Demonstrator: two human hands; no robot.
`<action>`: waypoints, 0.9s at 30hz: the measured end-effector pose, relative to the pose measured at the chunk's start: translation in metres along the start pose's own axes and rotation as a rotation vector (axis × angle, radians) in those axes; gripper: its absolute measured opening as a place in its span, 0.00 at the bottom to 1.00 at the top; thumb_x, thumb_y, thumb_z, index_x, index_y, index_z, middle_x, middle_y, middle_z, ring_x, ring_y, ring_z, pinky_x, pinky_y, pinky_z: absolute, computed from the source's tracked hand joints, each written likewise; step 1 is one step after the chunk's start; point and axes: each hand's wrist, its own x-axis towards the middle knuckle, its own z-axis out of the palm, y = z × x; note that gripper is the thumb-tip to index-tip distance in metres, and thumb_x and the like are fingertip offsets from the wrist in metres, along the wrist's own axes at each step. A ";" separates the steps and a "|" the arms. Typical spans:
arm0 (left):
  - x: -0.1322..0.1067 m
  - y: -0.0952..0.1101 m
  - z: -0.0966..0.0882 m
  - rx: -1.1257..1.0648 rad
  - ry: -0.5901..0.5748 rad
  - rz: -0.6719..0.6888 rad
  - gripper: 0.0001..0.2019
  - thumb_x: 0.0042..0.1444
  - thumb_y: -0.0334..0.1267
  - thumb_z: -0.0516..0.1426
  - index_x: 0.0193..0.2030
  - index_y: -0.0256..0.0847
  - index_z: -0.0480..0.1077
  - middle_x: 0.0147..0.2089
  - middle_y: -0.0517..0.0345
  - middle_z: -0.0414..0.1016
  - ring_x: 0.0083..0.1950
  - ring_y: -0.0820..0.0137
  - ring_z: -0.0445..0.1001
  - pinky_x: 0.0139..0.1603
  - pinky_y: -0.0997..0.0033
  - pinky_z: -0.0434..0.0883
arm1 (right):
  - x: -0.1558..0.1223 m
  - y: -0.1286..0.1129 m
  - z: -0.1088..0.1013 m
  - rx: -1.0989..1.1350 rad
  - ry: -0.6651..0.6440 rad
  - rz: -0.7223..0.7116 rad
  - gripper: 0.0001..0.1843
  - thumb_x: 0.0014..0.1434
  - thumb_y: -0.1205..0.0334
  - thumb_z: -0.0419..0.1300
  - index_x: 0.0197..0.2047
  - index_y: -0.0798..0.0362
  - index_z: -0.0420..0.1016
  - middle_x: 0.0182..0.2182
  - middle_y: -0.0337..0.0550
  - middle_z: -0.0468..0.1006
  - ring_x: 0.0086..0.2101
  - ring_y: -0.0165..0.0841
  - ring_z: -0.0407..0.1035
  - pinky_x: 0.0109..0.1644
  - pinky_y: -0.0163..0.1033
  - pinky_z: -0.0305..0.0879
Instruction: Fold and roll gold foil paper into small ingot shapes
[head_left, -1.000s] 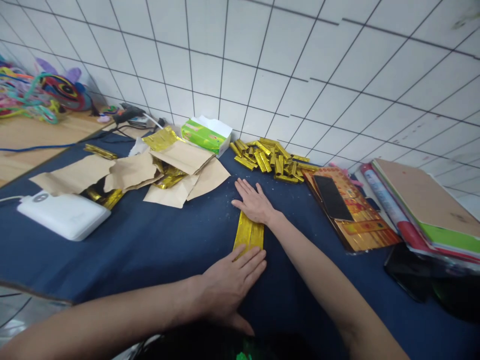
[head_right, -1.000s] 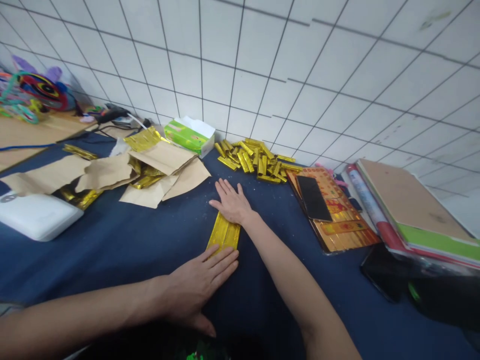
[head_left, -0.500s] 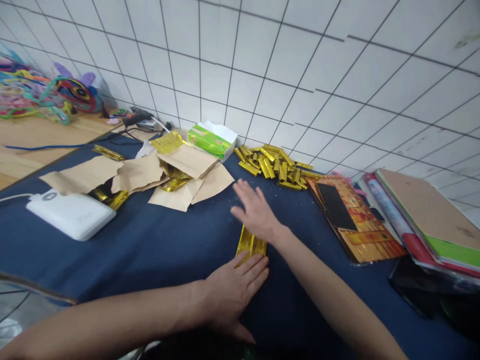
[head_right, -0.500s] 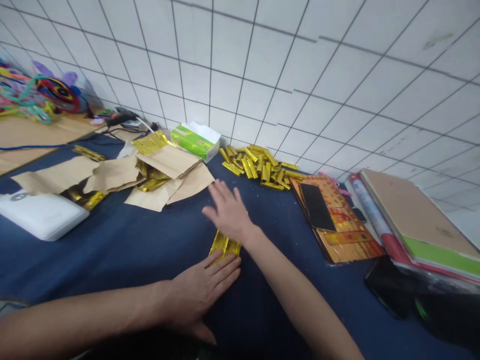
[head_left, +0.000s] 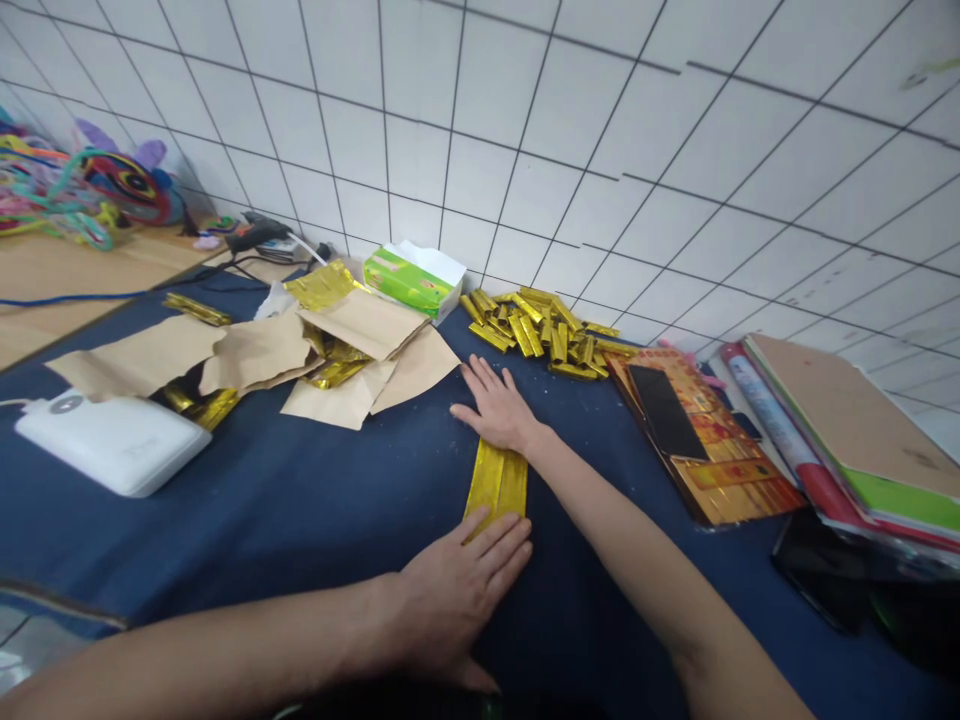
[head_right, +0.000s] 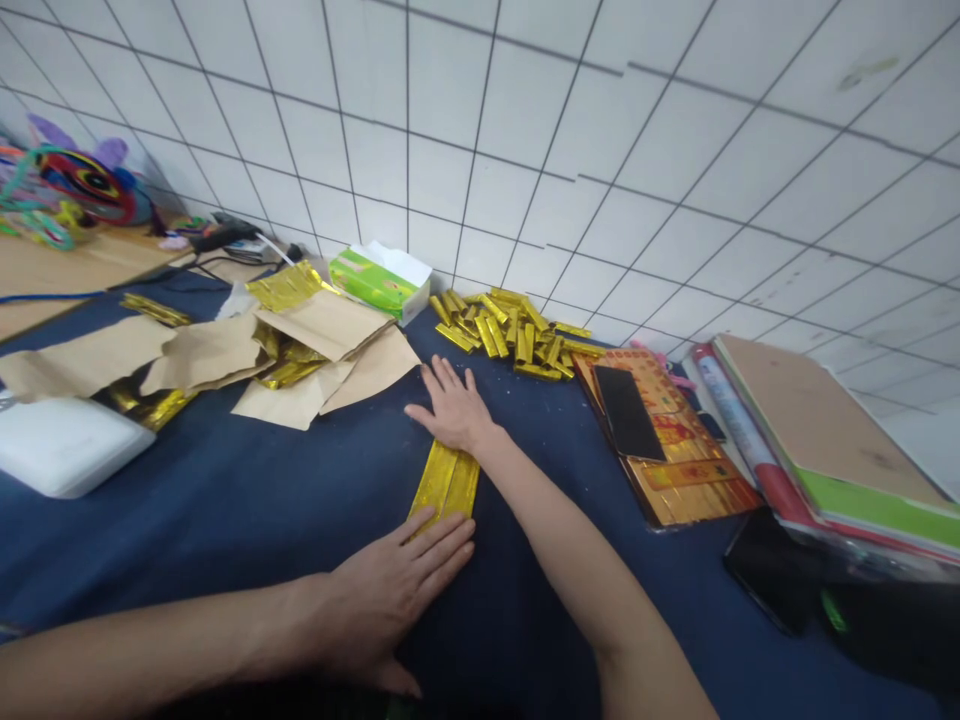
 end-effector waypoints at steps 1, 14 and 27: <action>0.000 0.000 0.000 0.007 0.007 0.002 0.48 0.50 0.62 0.48 0.66 0.24 0.40 0.68 0.35 0.36 0.69 0.54 0.38 0.66 0.54 0.40 | 0.005 0.004 0.001 0.002 0.031 0.025 0.40 0.59 0.40 0.41 0.65 0.60 0.45 0.65 0.56 0.44 0.63 0.44 0.37 0.62 0.59 0.37; 0.002 -0.001 -0.027 -0.347 0.046 -0.140 0.40 0.51 0.54 0.54 0.63 0.28 0.48 0.67 0.35 0.44 0.68 0.55 0.43 0.64 0.54 0.52 | -0.091 -0.004 -0.044 0.266 0.420 -0.050 0.08 0.59 0.64 0.52 0.37 0.52 0.73 0.35 0.44 0.77 0.39 0.34 0.71 0.46 0.42 0.67; 0.001 -0.030 -0.046 -0.070 0.126 -0.149 0.16 0.57 0.27 0.47 0.51 0.35 0.65 0.54 0.50 0.69 0.57 0.67 0.65 0.61 0.62 0.58 | -0.161 -0.019 -0.026 0.103 0.049 -0.174 0.17 0.58 0.64 0.52 0.51 0.52 0.69 0.54 0.48 0.69 0.58 0.39 0.57 0.60 0.54 0.53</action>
